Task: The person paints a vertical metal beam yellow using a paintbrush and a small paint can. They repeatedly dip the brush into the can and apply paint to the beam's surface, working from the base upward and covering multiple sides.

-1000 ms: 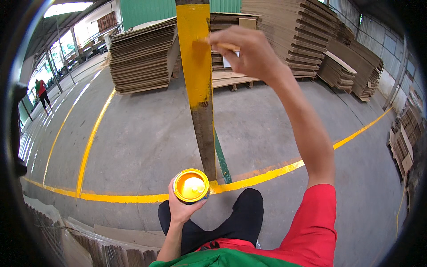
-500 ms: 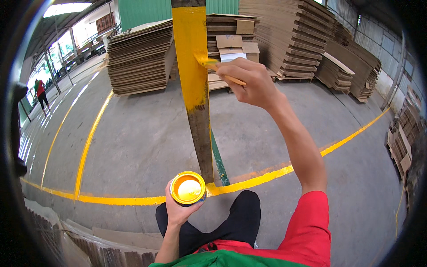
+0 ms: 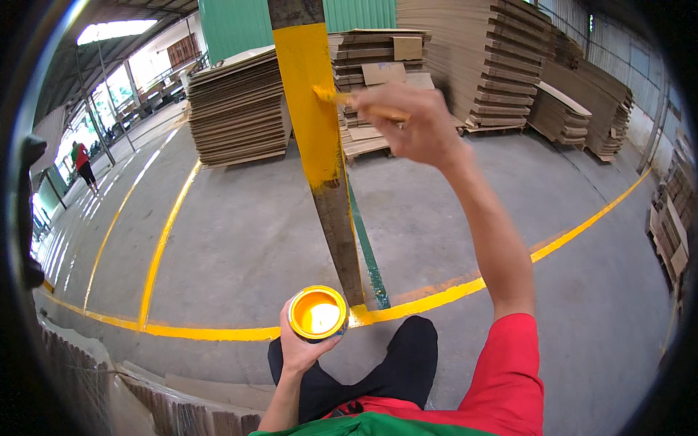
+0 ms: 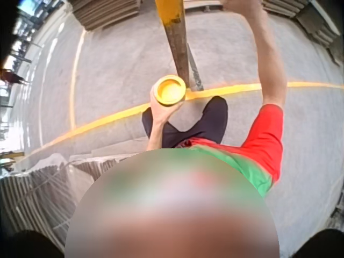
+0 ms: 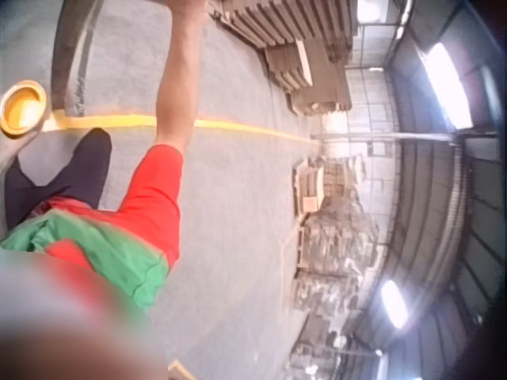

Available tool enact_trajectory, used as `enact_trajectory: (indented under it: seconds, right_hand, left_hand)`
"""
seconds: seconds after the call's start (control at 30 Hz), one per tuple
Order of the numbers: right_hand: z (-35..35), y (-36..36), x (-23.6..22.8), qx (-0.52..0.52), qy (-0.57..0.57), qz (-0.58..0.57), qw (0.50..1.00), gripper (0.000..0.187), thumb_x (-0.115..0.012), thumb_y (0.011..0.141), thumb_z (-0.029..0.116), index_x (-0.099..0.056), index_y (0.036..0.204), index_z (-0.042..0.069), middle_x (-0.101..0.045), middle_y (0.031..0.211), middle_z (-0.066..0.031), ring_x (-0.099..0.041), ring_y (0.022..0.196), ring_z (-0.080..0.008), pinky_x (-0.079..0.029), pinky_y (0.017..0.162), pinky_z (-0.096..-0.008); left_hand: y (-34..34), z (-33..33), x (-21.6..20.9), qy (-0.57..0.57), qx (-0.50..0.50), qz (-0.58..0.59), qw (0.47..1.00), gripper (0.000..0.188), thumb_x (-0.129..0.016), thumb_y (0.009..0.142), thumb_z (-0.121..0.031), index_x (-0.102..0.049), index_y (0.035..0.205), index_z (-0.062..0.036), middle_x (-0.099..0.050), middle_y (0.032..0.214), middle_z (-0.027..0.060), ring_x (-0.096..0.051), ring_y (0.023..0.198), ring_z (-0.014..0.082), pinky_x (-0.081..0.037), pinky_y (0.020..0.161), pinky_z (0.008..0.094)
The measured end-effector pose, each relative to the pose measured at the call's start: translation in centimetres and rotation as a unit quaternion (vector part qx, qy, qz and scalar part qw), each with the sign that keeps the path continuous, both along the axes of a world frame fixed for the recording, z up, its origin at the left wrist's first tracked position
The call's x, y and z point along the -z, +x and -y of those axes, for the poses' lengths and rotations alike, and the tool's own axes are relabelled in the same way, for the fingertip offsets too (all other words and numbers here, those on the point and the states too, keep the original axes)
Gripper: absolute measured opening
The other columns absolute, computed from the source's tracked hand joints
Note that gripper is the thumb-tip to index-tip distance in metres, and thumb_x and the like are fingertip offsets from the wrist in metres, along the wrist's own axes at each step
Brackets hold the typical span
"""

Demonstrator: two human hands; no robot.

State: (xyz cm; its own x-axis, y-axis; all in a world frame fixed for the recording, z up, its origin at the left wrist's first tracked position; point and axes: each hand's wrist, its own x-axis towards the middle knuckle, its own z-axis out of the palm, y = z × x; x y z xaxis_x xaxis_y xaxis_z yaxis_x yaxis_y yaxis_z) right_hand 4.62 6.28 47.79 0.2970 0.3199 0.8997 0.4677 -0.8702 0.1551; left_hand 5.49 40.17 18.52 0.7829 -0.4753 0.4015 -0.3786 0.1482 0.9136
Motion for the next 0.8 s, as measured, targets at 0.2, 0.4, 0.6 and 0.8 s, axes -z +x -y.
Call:
enact_trajectory:
  seconds: [0.2, 0.4, 0.6, 0.8]
  right_hand:
    - [1.8, 1.4, -1.8, 0.045, -0.009, 0.075, 0.996, 0.02, -0.074, 0.088, -0.005, -0.076, 0.105, 0.005, -0.079, 0.106, -0.0079, -0.075, 0.089, -0.0182, -0.059, 0.076, -0.0286]
    - [0.5, -0.4, 1.6, 0.028, 0.005, -0.02, 0.999, 0.022, -0.075, 0.088, -0.001, -0.077, 0.108, 0.007, -0.078, 0.098, -0.0079, -0.075, 0.087, -0.0218, -0.058, 0.073, -0.0302]
    - [0.7, 0.9, -4.0, 0.032, -0.041, 0.122, 0.991, 0.022, -0.076, 0.087, 0.001, -0.078, 0.108, 0.008, -0.079, 0.098, -0.0076, -0.075, 0.084, -0.022, -0.059, 0.07, -0.0303]
    - [0.3, 1.9, 3.4, 0.019, -0.061, 0.027, 0.998, 0.023, -0.075, 0.083, -0.004, -0.076, 0.104, 0.007, -0.078, 0.102, -0.0082, -0.074, 0.088, -0.0259, -0.059, 0.075, -0.036]
  left_hand:
    - [0.0, 0.0, 0.1, 0.015, -0.007, 0.012, 1.0, 0.103, -0.101, 0.06, -0.017, -0.043, 0.144, -0.0001, -0.06, 0.133, 0.0139, -0.06, 0.125, 0.0261, -0.046, 0.111, 0.0393]
    - [0.0, 0.2, 0.0, 0.013, -0.002, 0.013, 1.0, 0.103, -0.1, 0.06, -0.018, -0.043, 0.144, 0.0, -0.06, 0.134, 0.0144, -0.061, 0.125, 0.0267, -0.046, 0.111, 0.0391]
    - [0.2, -0.1, -0.1, 0.037, -0.002, 0.028, 0.999, 0.103, -0.099, 0.062, -0.014, -0.041, 0.145, 0.0001, -0.059, 0.135, 0.0136, -0.06, 0.127, 0.025, -0.046, 0.112, 0.0391]
    - [0.0, 0.0, -0.2, 0.029, -0.004, 0.025, 0.999, 0.105, -0.099, 0.062, -0.012, -0.039, 0.147, 0.0003, -0.058, 0.137, 0.0134, -0.059, 0.129, 0.0248, -0.045, 0.113, 0.0393]
